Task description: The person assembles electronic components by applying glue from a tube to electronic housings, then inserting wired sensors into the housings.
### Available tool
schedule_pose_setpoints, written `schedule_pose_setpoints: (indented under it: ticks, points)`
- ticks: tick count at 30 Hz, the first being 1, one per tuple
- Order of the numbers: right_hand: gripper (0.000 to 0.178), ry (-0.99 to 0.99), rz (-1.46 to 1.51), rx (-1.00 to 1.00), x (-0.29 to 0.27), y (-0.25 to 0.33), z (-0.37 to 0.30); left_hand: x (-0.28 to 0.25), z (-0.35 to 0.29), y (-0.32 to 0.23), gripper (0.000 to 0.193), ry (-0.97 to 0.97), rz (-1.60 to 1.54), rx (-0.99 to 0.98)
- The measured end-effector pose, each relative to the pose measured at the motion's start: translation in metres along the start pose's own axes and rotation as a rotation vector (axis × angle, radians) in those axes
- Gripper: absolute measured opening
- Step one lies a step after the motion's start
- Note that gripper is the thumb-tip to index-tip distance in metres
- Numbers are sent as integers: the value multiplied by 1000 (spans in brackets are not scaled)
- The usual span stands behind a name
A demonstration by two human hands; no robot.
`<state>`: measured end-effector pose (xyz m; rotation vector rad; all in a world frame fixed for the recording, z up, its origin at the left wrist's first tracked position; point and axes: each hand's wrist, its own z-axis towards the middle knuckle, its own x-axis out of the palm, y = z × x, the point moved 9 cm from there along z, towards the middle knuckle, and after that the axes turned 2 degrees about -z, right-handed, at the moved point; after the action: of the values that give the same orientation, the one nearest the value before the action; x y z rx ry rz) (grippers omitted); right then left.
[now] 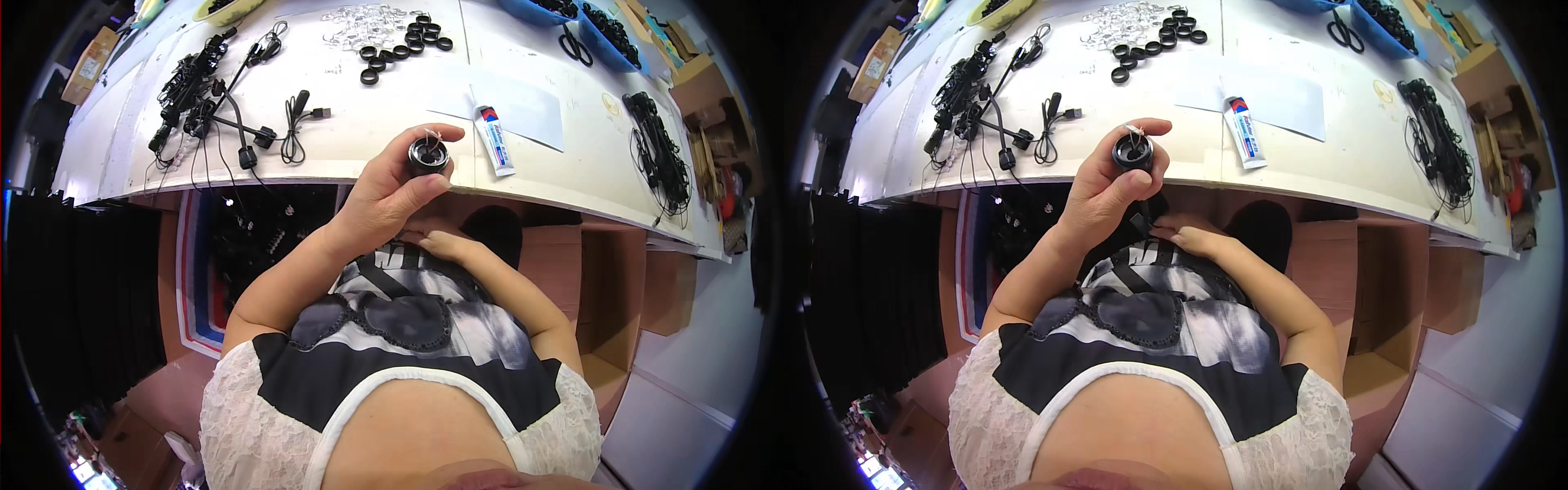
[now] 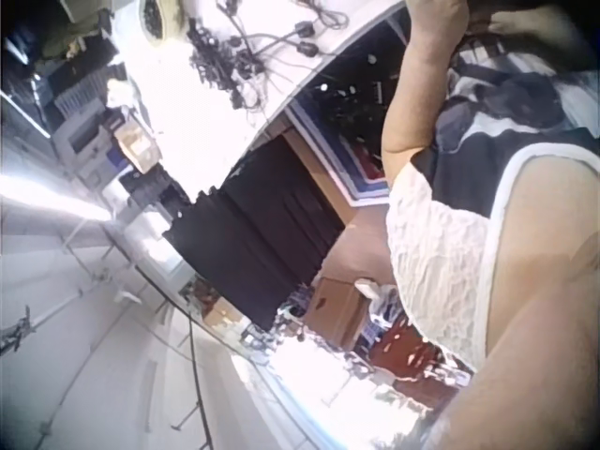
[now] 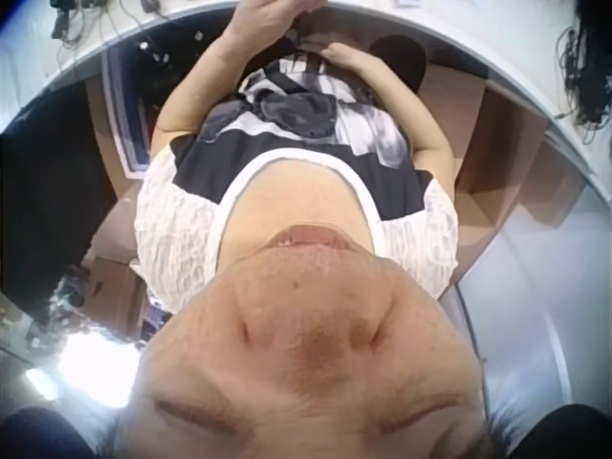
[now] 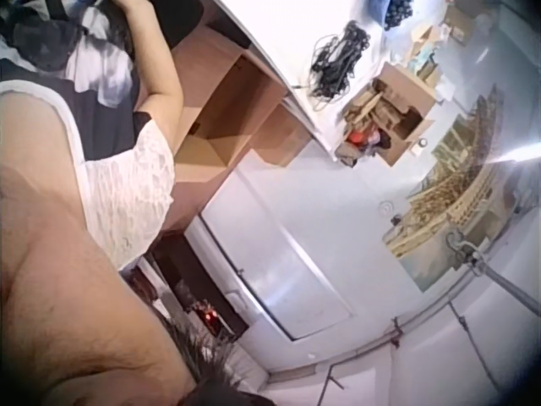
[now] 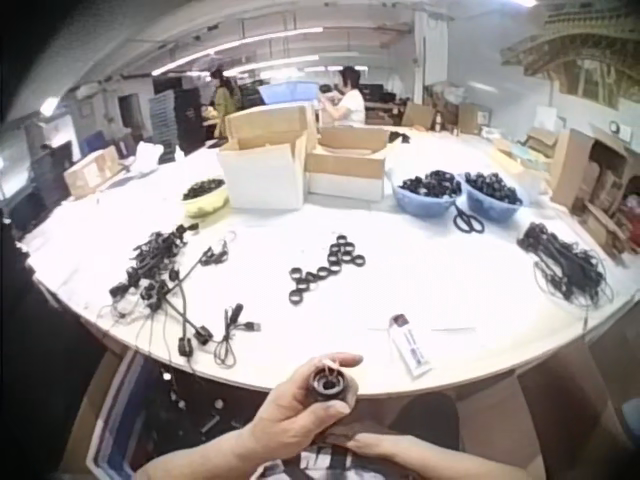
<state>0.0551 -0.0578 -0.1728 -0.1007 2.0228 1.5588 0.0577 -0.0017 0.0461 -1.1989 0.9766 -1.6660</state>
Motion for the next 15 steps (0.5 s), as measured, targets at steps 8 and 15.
schedule_pose_setpoints:
  ticks: [8, 15]
  points:
    - [24, -331, -175, -74, -26, 5, 10, 11, -4, 0, 48, 60, 16, -33]
    - [25, 8, -318, 113, -39, 54, -15, -12, -3, -2, 53, 84, 174, -28]
